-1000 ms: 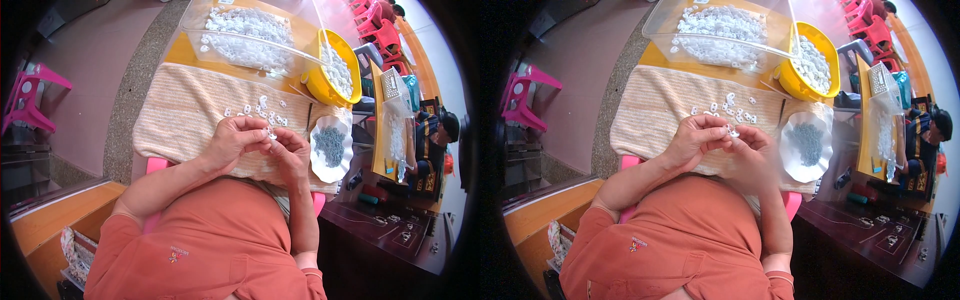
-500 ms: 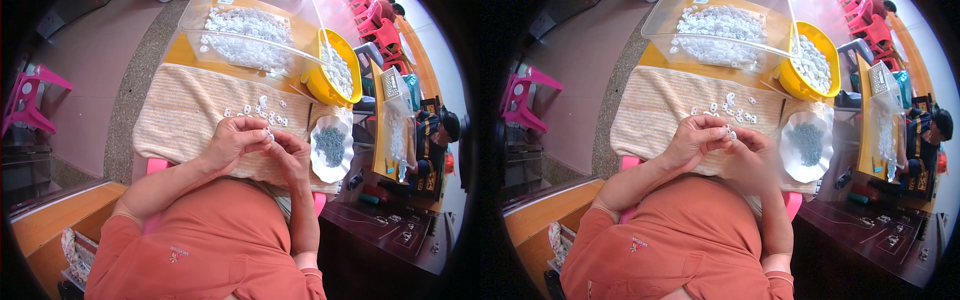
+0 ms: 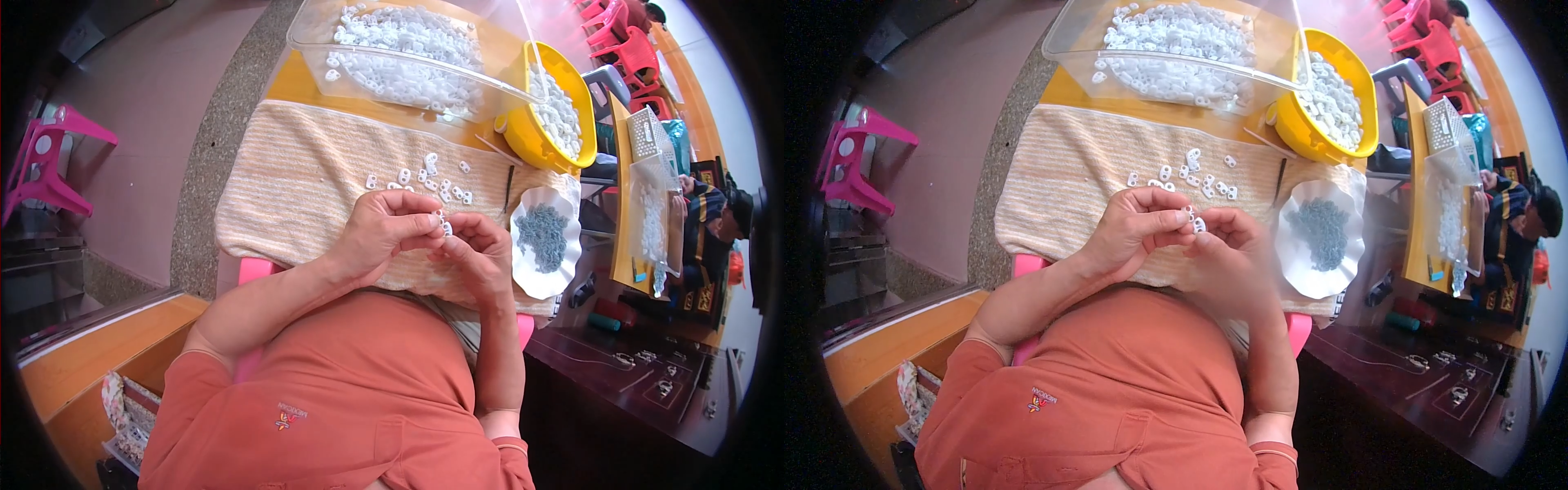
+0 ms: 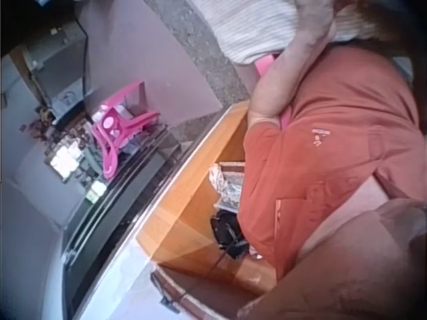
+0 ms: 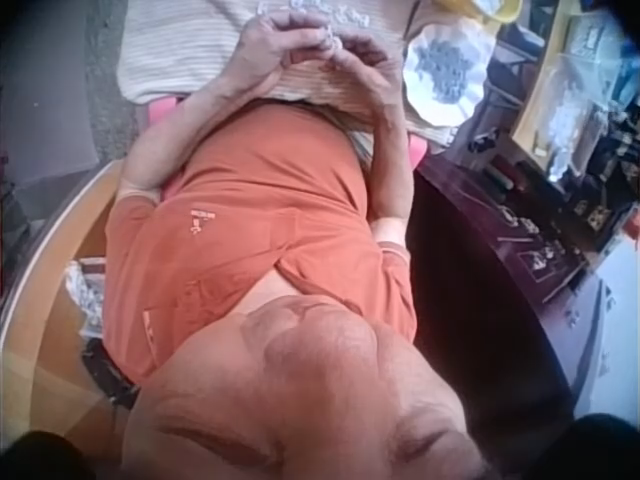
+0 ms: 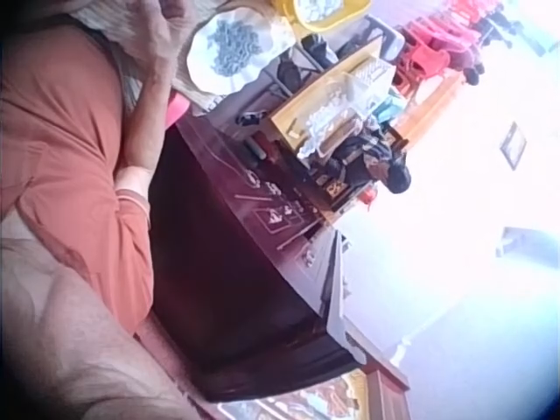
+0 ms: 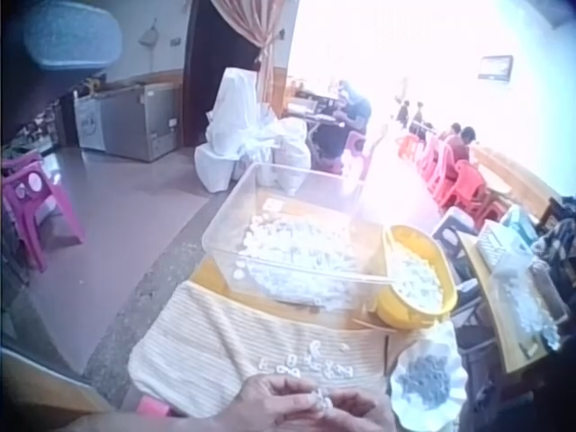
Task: Assembling or inspecting small white plastic components at a workstation.
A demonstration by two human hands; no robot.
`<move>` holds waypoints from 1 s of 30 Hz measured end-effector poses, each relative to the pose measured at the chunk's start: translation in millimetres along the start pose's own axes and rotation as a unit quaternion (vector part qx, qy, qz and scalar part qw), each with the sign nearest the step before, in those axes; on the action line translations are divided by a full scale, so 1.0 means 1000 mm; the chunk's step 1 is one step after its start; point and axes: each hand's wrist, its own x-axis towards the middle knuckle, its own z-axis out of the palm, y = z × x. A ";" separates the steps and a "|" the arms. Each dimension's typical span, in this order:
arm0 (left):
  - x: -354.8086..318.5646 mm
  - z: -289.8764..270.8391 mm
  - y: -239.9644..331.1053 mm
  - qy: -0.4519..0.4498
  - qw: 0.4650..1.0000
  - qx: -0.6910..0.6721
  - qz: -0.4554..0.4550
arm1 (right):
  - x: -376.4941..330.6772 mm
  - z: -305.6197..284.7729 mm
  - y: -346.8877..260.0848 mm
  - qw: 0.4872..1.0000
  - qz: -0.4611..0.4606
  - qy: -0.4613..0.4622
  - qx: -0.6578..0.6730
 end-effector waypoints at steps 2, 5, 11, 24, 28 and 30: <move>0.001 0.000 0.000 0.001 1.000 0.006 0.001 | 0.001 -0.001 -0.001 1.000 0.001 0.001 0.000; 0.002 0.000 0.001 0.002 1.000 0.018 0.000 | 0.001 -0.002 -0.001 1.000 0.000 0.007 -0.009; 0.002 -0.001 0.002 0.006 1.000 0.022 -0.008 | 0.003 -0.001 -0.005 0.999 0.025 -0.004 -0.025; 0.006 -0.003 0.001 0.000 0.999 0.028 -0.025 | 0.006 -0.004 -0.003 0.998 0.048 0.008 0.035; 0.005 0.000 0.003 0.003 0.999 0.026 -0.029 | 0.007 -0.012 0.004 0.999 0.006 0.043 0.026; 0.004 0.000 0.003 0.002 0.999 0.032 -0.034 | 0.007 -0.011 0.003 0.998 0.006 0.044 0.032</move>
